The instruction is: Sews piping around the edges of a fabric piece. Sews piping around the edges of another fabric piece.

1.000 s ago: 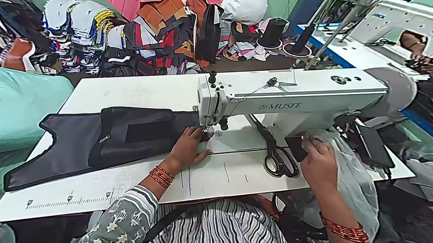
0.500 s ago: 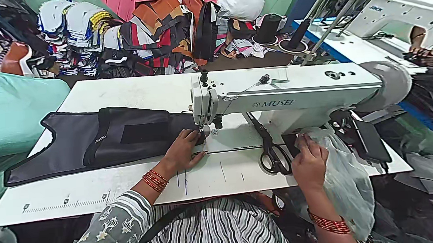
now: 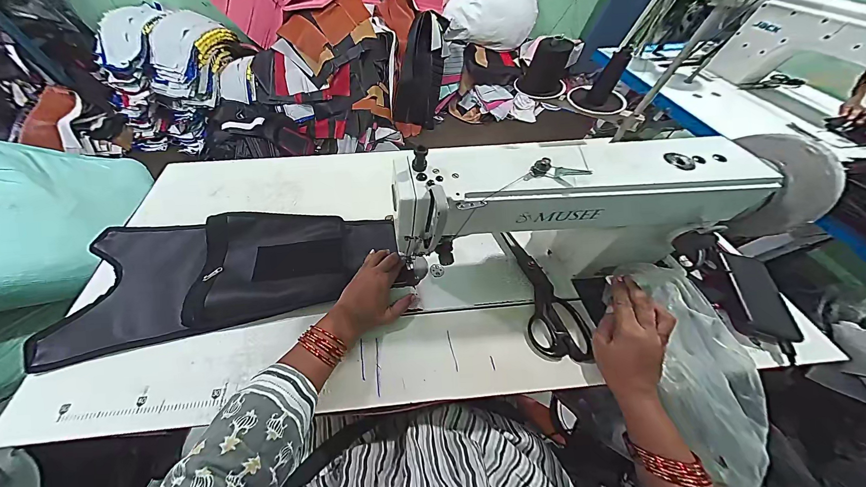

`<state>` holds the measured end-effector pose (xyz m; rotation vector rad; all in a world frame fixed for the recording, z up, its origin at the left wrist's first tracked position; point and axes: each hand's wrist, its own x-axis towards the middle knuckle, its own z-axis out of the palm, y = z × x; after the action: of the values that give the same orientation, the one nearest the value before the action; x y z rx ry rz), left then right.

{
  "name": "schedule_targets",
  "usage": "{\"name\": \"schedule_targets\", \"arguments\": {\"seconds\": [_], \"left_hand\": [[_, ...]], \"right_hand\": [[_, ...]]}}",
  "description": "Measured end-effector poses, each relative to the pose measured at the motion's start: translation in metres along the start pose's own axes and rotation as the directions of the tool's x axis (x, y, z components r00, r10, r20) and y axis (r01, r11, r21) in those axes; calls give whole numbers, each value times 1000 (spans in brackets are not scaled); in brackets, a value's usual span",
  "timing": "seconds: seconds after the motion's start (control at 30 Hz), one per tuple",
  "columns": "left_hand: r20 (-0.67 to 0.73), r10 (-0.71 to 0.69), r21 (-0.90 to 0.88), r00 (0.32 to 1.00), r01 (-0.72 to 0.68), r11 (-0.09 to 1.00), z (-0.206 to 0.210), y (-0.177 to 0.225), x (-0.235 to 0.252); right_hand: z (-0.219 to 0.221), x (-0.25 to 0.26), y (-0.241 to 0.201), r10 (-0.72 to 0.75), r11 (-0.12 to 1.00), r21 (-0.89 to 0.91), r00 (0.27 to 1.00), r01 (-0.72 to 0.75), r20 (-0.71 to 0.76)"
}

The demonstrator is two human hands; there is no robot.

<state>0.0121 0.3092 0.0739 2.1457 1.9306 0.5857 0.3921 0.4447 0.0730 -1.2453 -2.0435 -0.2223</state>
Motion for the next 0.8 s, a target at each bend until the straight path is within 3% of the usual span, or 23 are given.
{"name": "schedule_targets", "arguments": {"seconds": [0.17, 0.27, 0.37, 0.53, 0.67, 0.8], "left_hand": [[-16, 14, -25, 1000, -14, 1000, -1, -6, 5], [-63, 28, -72, 998, -32, 997, -1, -7, 4], [-58, -8, -99, 998, 2, 995, -3, -4, 7], [-39, -112, -127, 993, 106, 986, -4, -7, 14], [-18, -201, -124, 979, 197, 973, -6, -6, 20], [65, -349, -55, 935, 353, 934, -16, -2, 25]], "right_hand": [[-3, 3, 1, -23, 999, 27, 1000, 23, 0], [-14, 0, -19, -49, 996, 82, 998, 46, 36], [-18, -18, -52, -101, 981, 178, 980, 70, 169], [-15, -29, -83, 32, 991, 109, 930, -77, 365], [-36, -12, -80, 170, 978, 12, 832, -207, 528], [-56, -12, -67, 161, 946, 121, 762, -299, 627]]}}
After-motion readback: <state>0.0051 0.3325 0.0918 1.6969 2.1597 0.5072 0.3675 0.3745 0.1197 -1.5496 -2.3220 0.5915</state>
